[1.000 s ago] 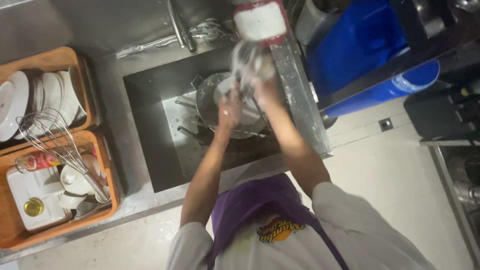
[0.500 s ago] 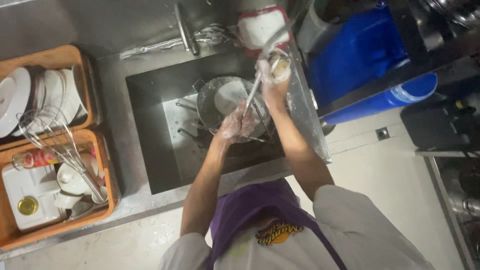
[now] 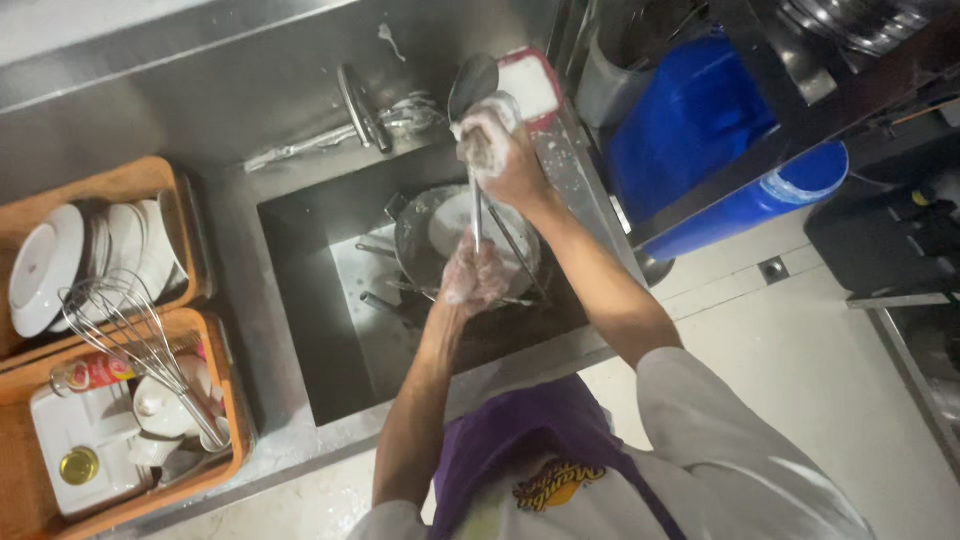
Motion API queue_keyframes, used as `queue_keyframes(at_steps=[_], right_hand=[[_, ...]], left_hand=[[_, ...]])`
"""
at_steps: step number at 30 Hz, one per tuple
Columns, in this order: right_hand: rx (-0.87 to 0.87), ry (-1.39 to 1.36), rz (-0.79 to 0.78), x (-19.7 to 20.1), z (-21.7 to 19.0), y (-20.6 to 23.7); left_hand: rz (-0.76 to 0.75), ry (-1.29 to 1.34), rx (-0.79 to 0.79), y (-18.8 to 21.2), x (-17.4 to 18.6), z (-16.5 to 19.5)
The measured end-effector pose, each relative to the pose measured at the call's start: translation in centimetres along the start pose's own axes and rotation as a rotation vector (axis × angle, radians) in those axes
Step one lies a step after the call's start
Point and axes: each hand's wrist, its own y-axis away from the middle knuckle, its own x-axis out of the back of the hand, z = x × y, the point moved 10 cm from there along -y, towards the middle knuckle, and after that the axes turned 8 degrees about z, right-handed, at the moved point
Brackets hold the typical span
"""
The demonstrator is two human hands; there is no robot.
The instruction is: The person scrubs and rinses metal kitchen utensils including tongs, ladles, and a strainer in a commercial kitchen sink. They use a sponge and running water, then place the cleaned items into an orange dish rack.
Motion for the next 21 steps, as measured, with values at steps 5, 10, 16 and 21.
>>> queue_keyframes(at_steps=[5,10,16,21], right_hand=[[-0.325,-0.048,0.329,1.1,3.9,1.3],[-0.113,-0.120,0.013,-1.3,1.2,1.0],[-0.291,0.016,0.078,0.0,-5.7,6.6],[-0.714,-0.429,0.280,-0.7,-3.9,12.0]], left_hand=[[0.140,-0.107,0.005,-0.3,3.0,0.2],[-0.063,-0.097,-0.037,-0.2,2.1,-0.6],[0.350,-0.412,-0.251,1.1,7.0,-0.2],[0.577,-0.945,-0.791,3.0,7.1,2.7]])
